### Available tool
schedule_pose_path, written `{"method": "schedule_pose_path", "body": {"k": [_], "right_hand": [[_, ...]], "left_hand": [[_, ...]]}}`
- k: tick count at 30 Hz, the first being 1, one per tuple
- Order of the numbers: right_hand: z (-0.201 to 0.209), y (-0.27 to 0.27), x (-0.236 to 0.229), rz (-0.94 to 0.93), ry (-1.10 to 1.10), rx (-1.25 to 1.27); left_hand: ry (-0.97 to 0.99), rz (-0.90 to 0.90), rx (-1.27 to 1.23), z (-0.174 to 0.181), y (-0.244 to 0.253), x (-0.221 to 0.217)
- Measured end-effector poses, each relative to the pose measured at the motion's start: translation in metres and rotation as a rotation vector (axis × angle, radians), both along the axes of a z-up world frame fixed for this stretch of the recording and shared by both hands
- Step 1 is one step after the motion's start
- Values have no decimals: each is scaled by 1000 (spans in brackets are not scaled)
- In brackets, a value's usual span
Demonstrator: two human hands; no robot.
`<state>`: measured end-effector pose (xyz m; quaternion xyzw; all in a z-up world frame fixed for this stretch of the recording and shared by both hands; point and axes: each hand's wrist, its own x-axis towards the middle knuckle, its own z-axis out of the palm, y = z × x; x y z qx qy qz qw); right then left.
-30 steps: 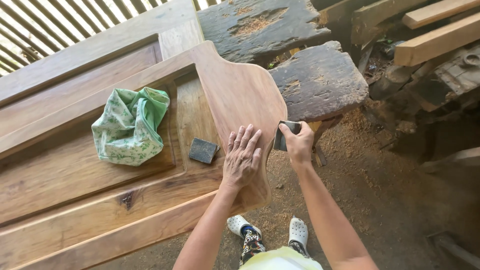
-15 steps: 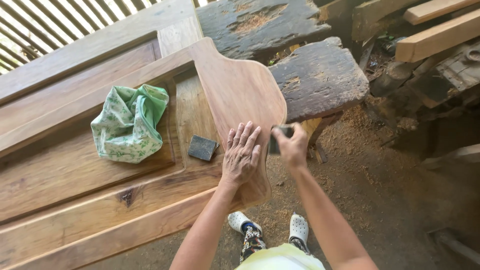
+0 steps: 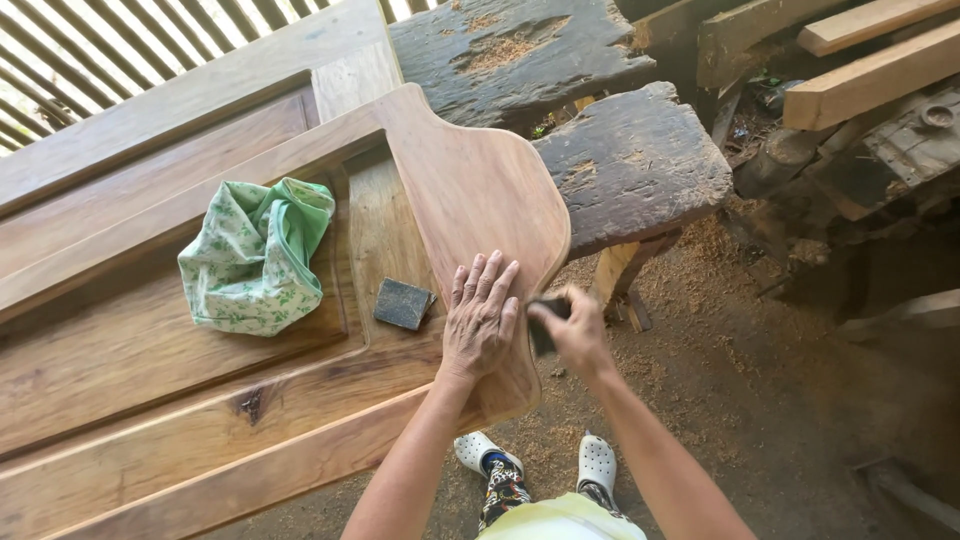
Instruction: Sanding the edges and flat surfaces of a wooden decorative panel using a manual sanding block.
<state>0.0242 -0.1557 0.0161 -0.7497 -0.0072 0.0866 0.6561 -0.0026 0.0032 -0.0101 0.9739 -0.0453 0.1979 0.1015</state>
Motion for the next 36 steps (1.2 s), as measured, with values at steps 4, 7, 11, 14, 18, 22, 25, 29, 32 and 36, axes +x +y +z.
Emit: {"method": "schedule_pose_path", "body": {"k": [4, 7, 11, 14, 18, 22, 25, 29, 32, 36], "right_hand": [[-25, 1, 45, -67, -66, 21], [-25, 0, 46, -144, -156, -3], [-16, 3, 5, -40, -36, 54], [-33, -3, -9, 72, 72, 87], [-23, -6, 19, 28, 34, 141], [-36, -3, 59, -62, -88, 164], [-32, -4, 64, -261, -96, 261], [-32, 0, 44, -269, -35, 251], [-35, 1, 52, -281, -5, 228], [-31, 2, 98, -328, 55, 289]], "left_hand": [[9, 8, 18, -2, 1, -2], [-9, 9, 8, 2, -1, 0], [-20, 10, -11, -2, 1, -1], [-21, 5, -16, -1, -1, 1], [-28, -2, -5, -1, 0, 0], [-24, -4, 3, -2, 2, 3], [-25, -6, -6, 1, 0, 0], [-24, -6, -27, 2, 0, 1], [-21, -5, -28, 1, 0, 2], [-20, -6, -17, 6, 0, 1]]}}
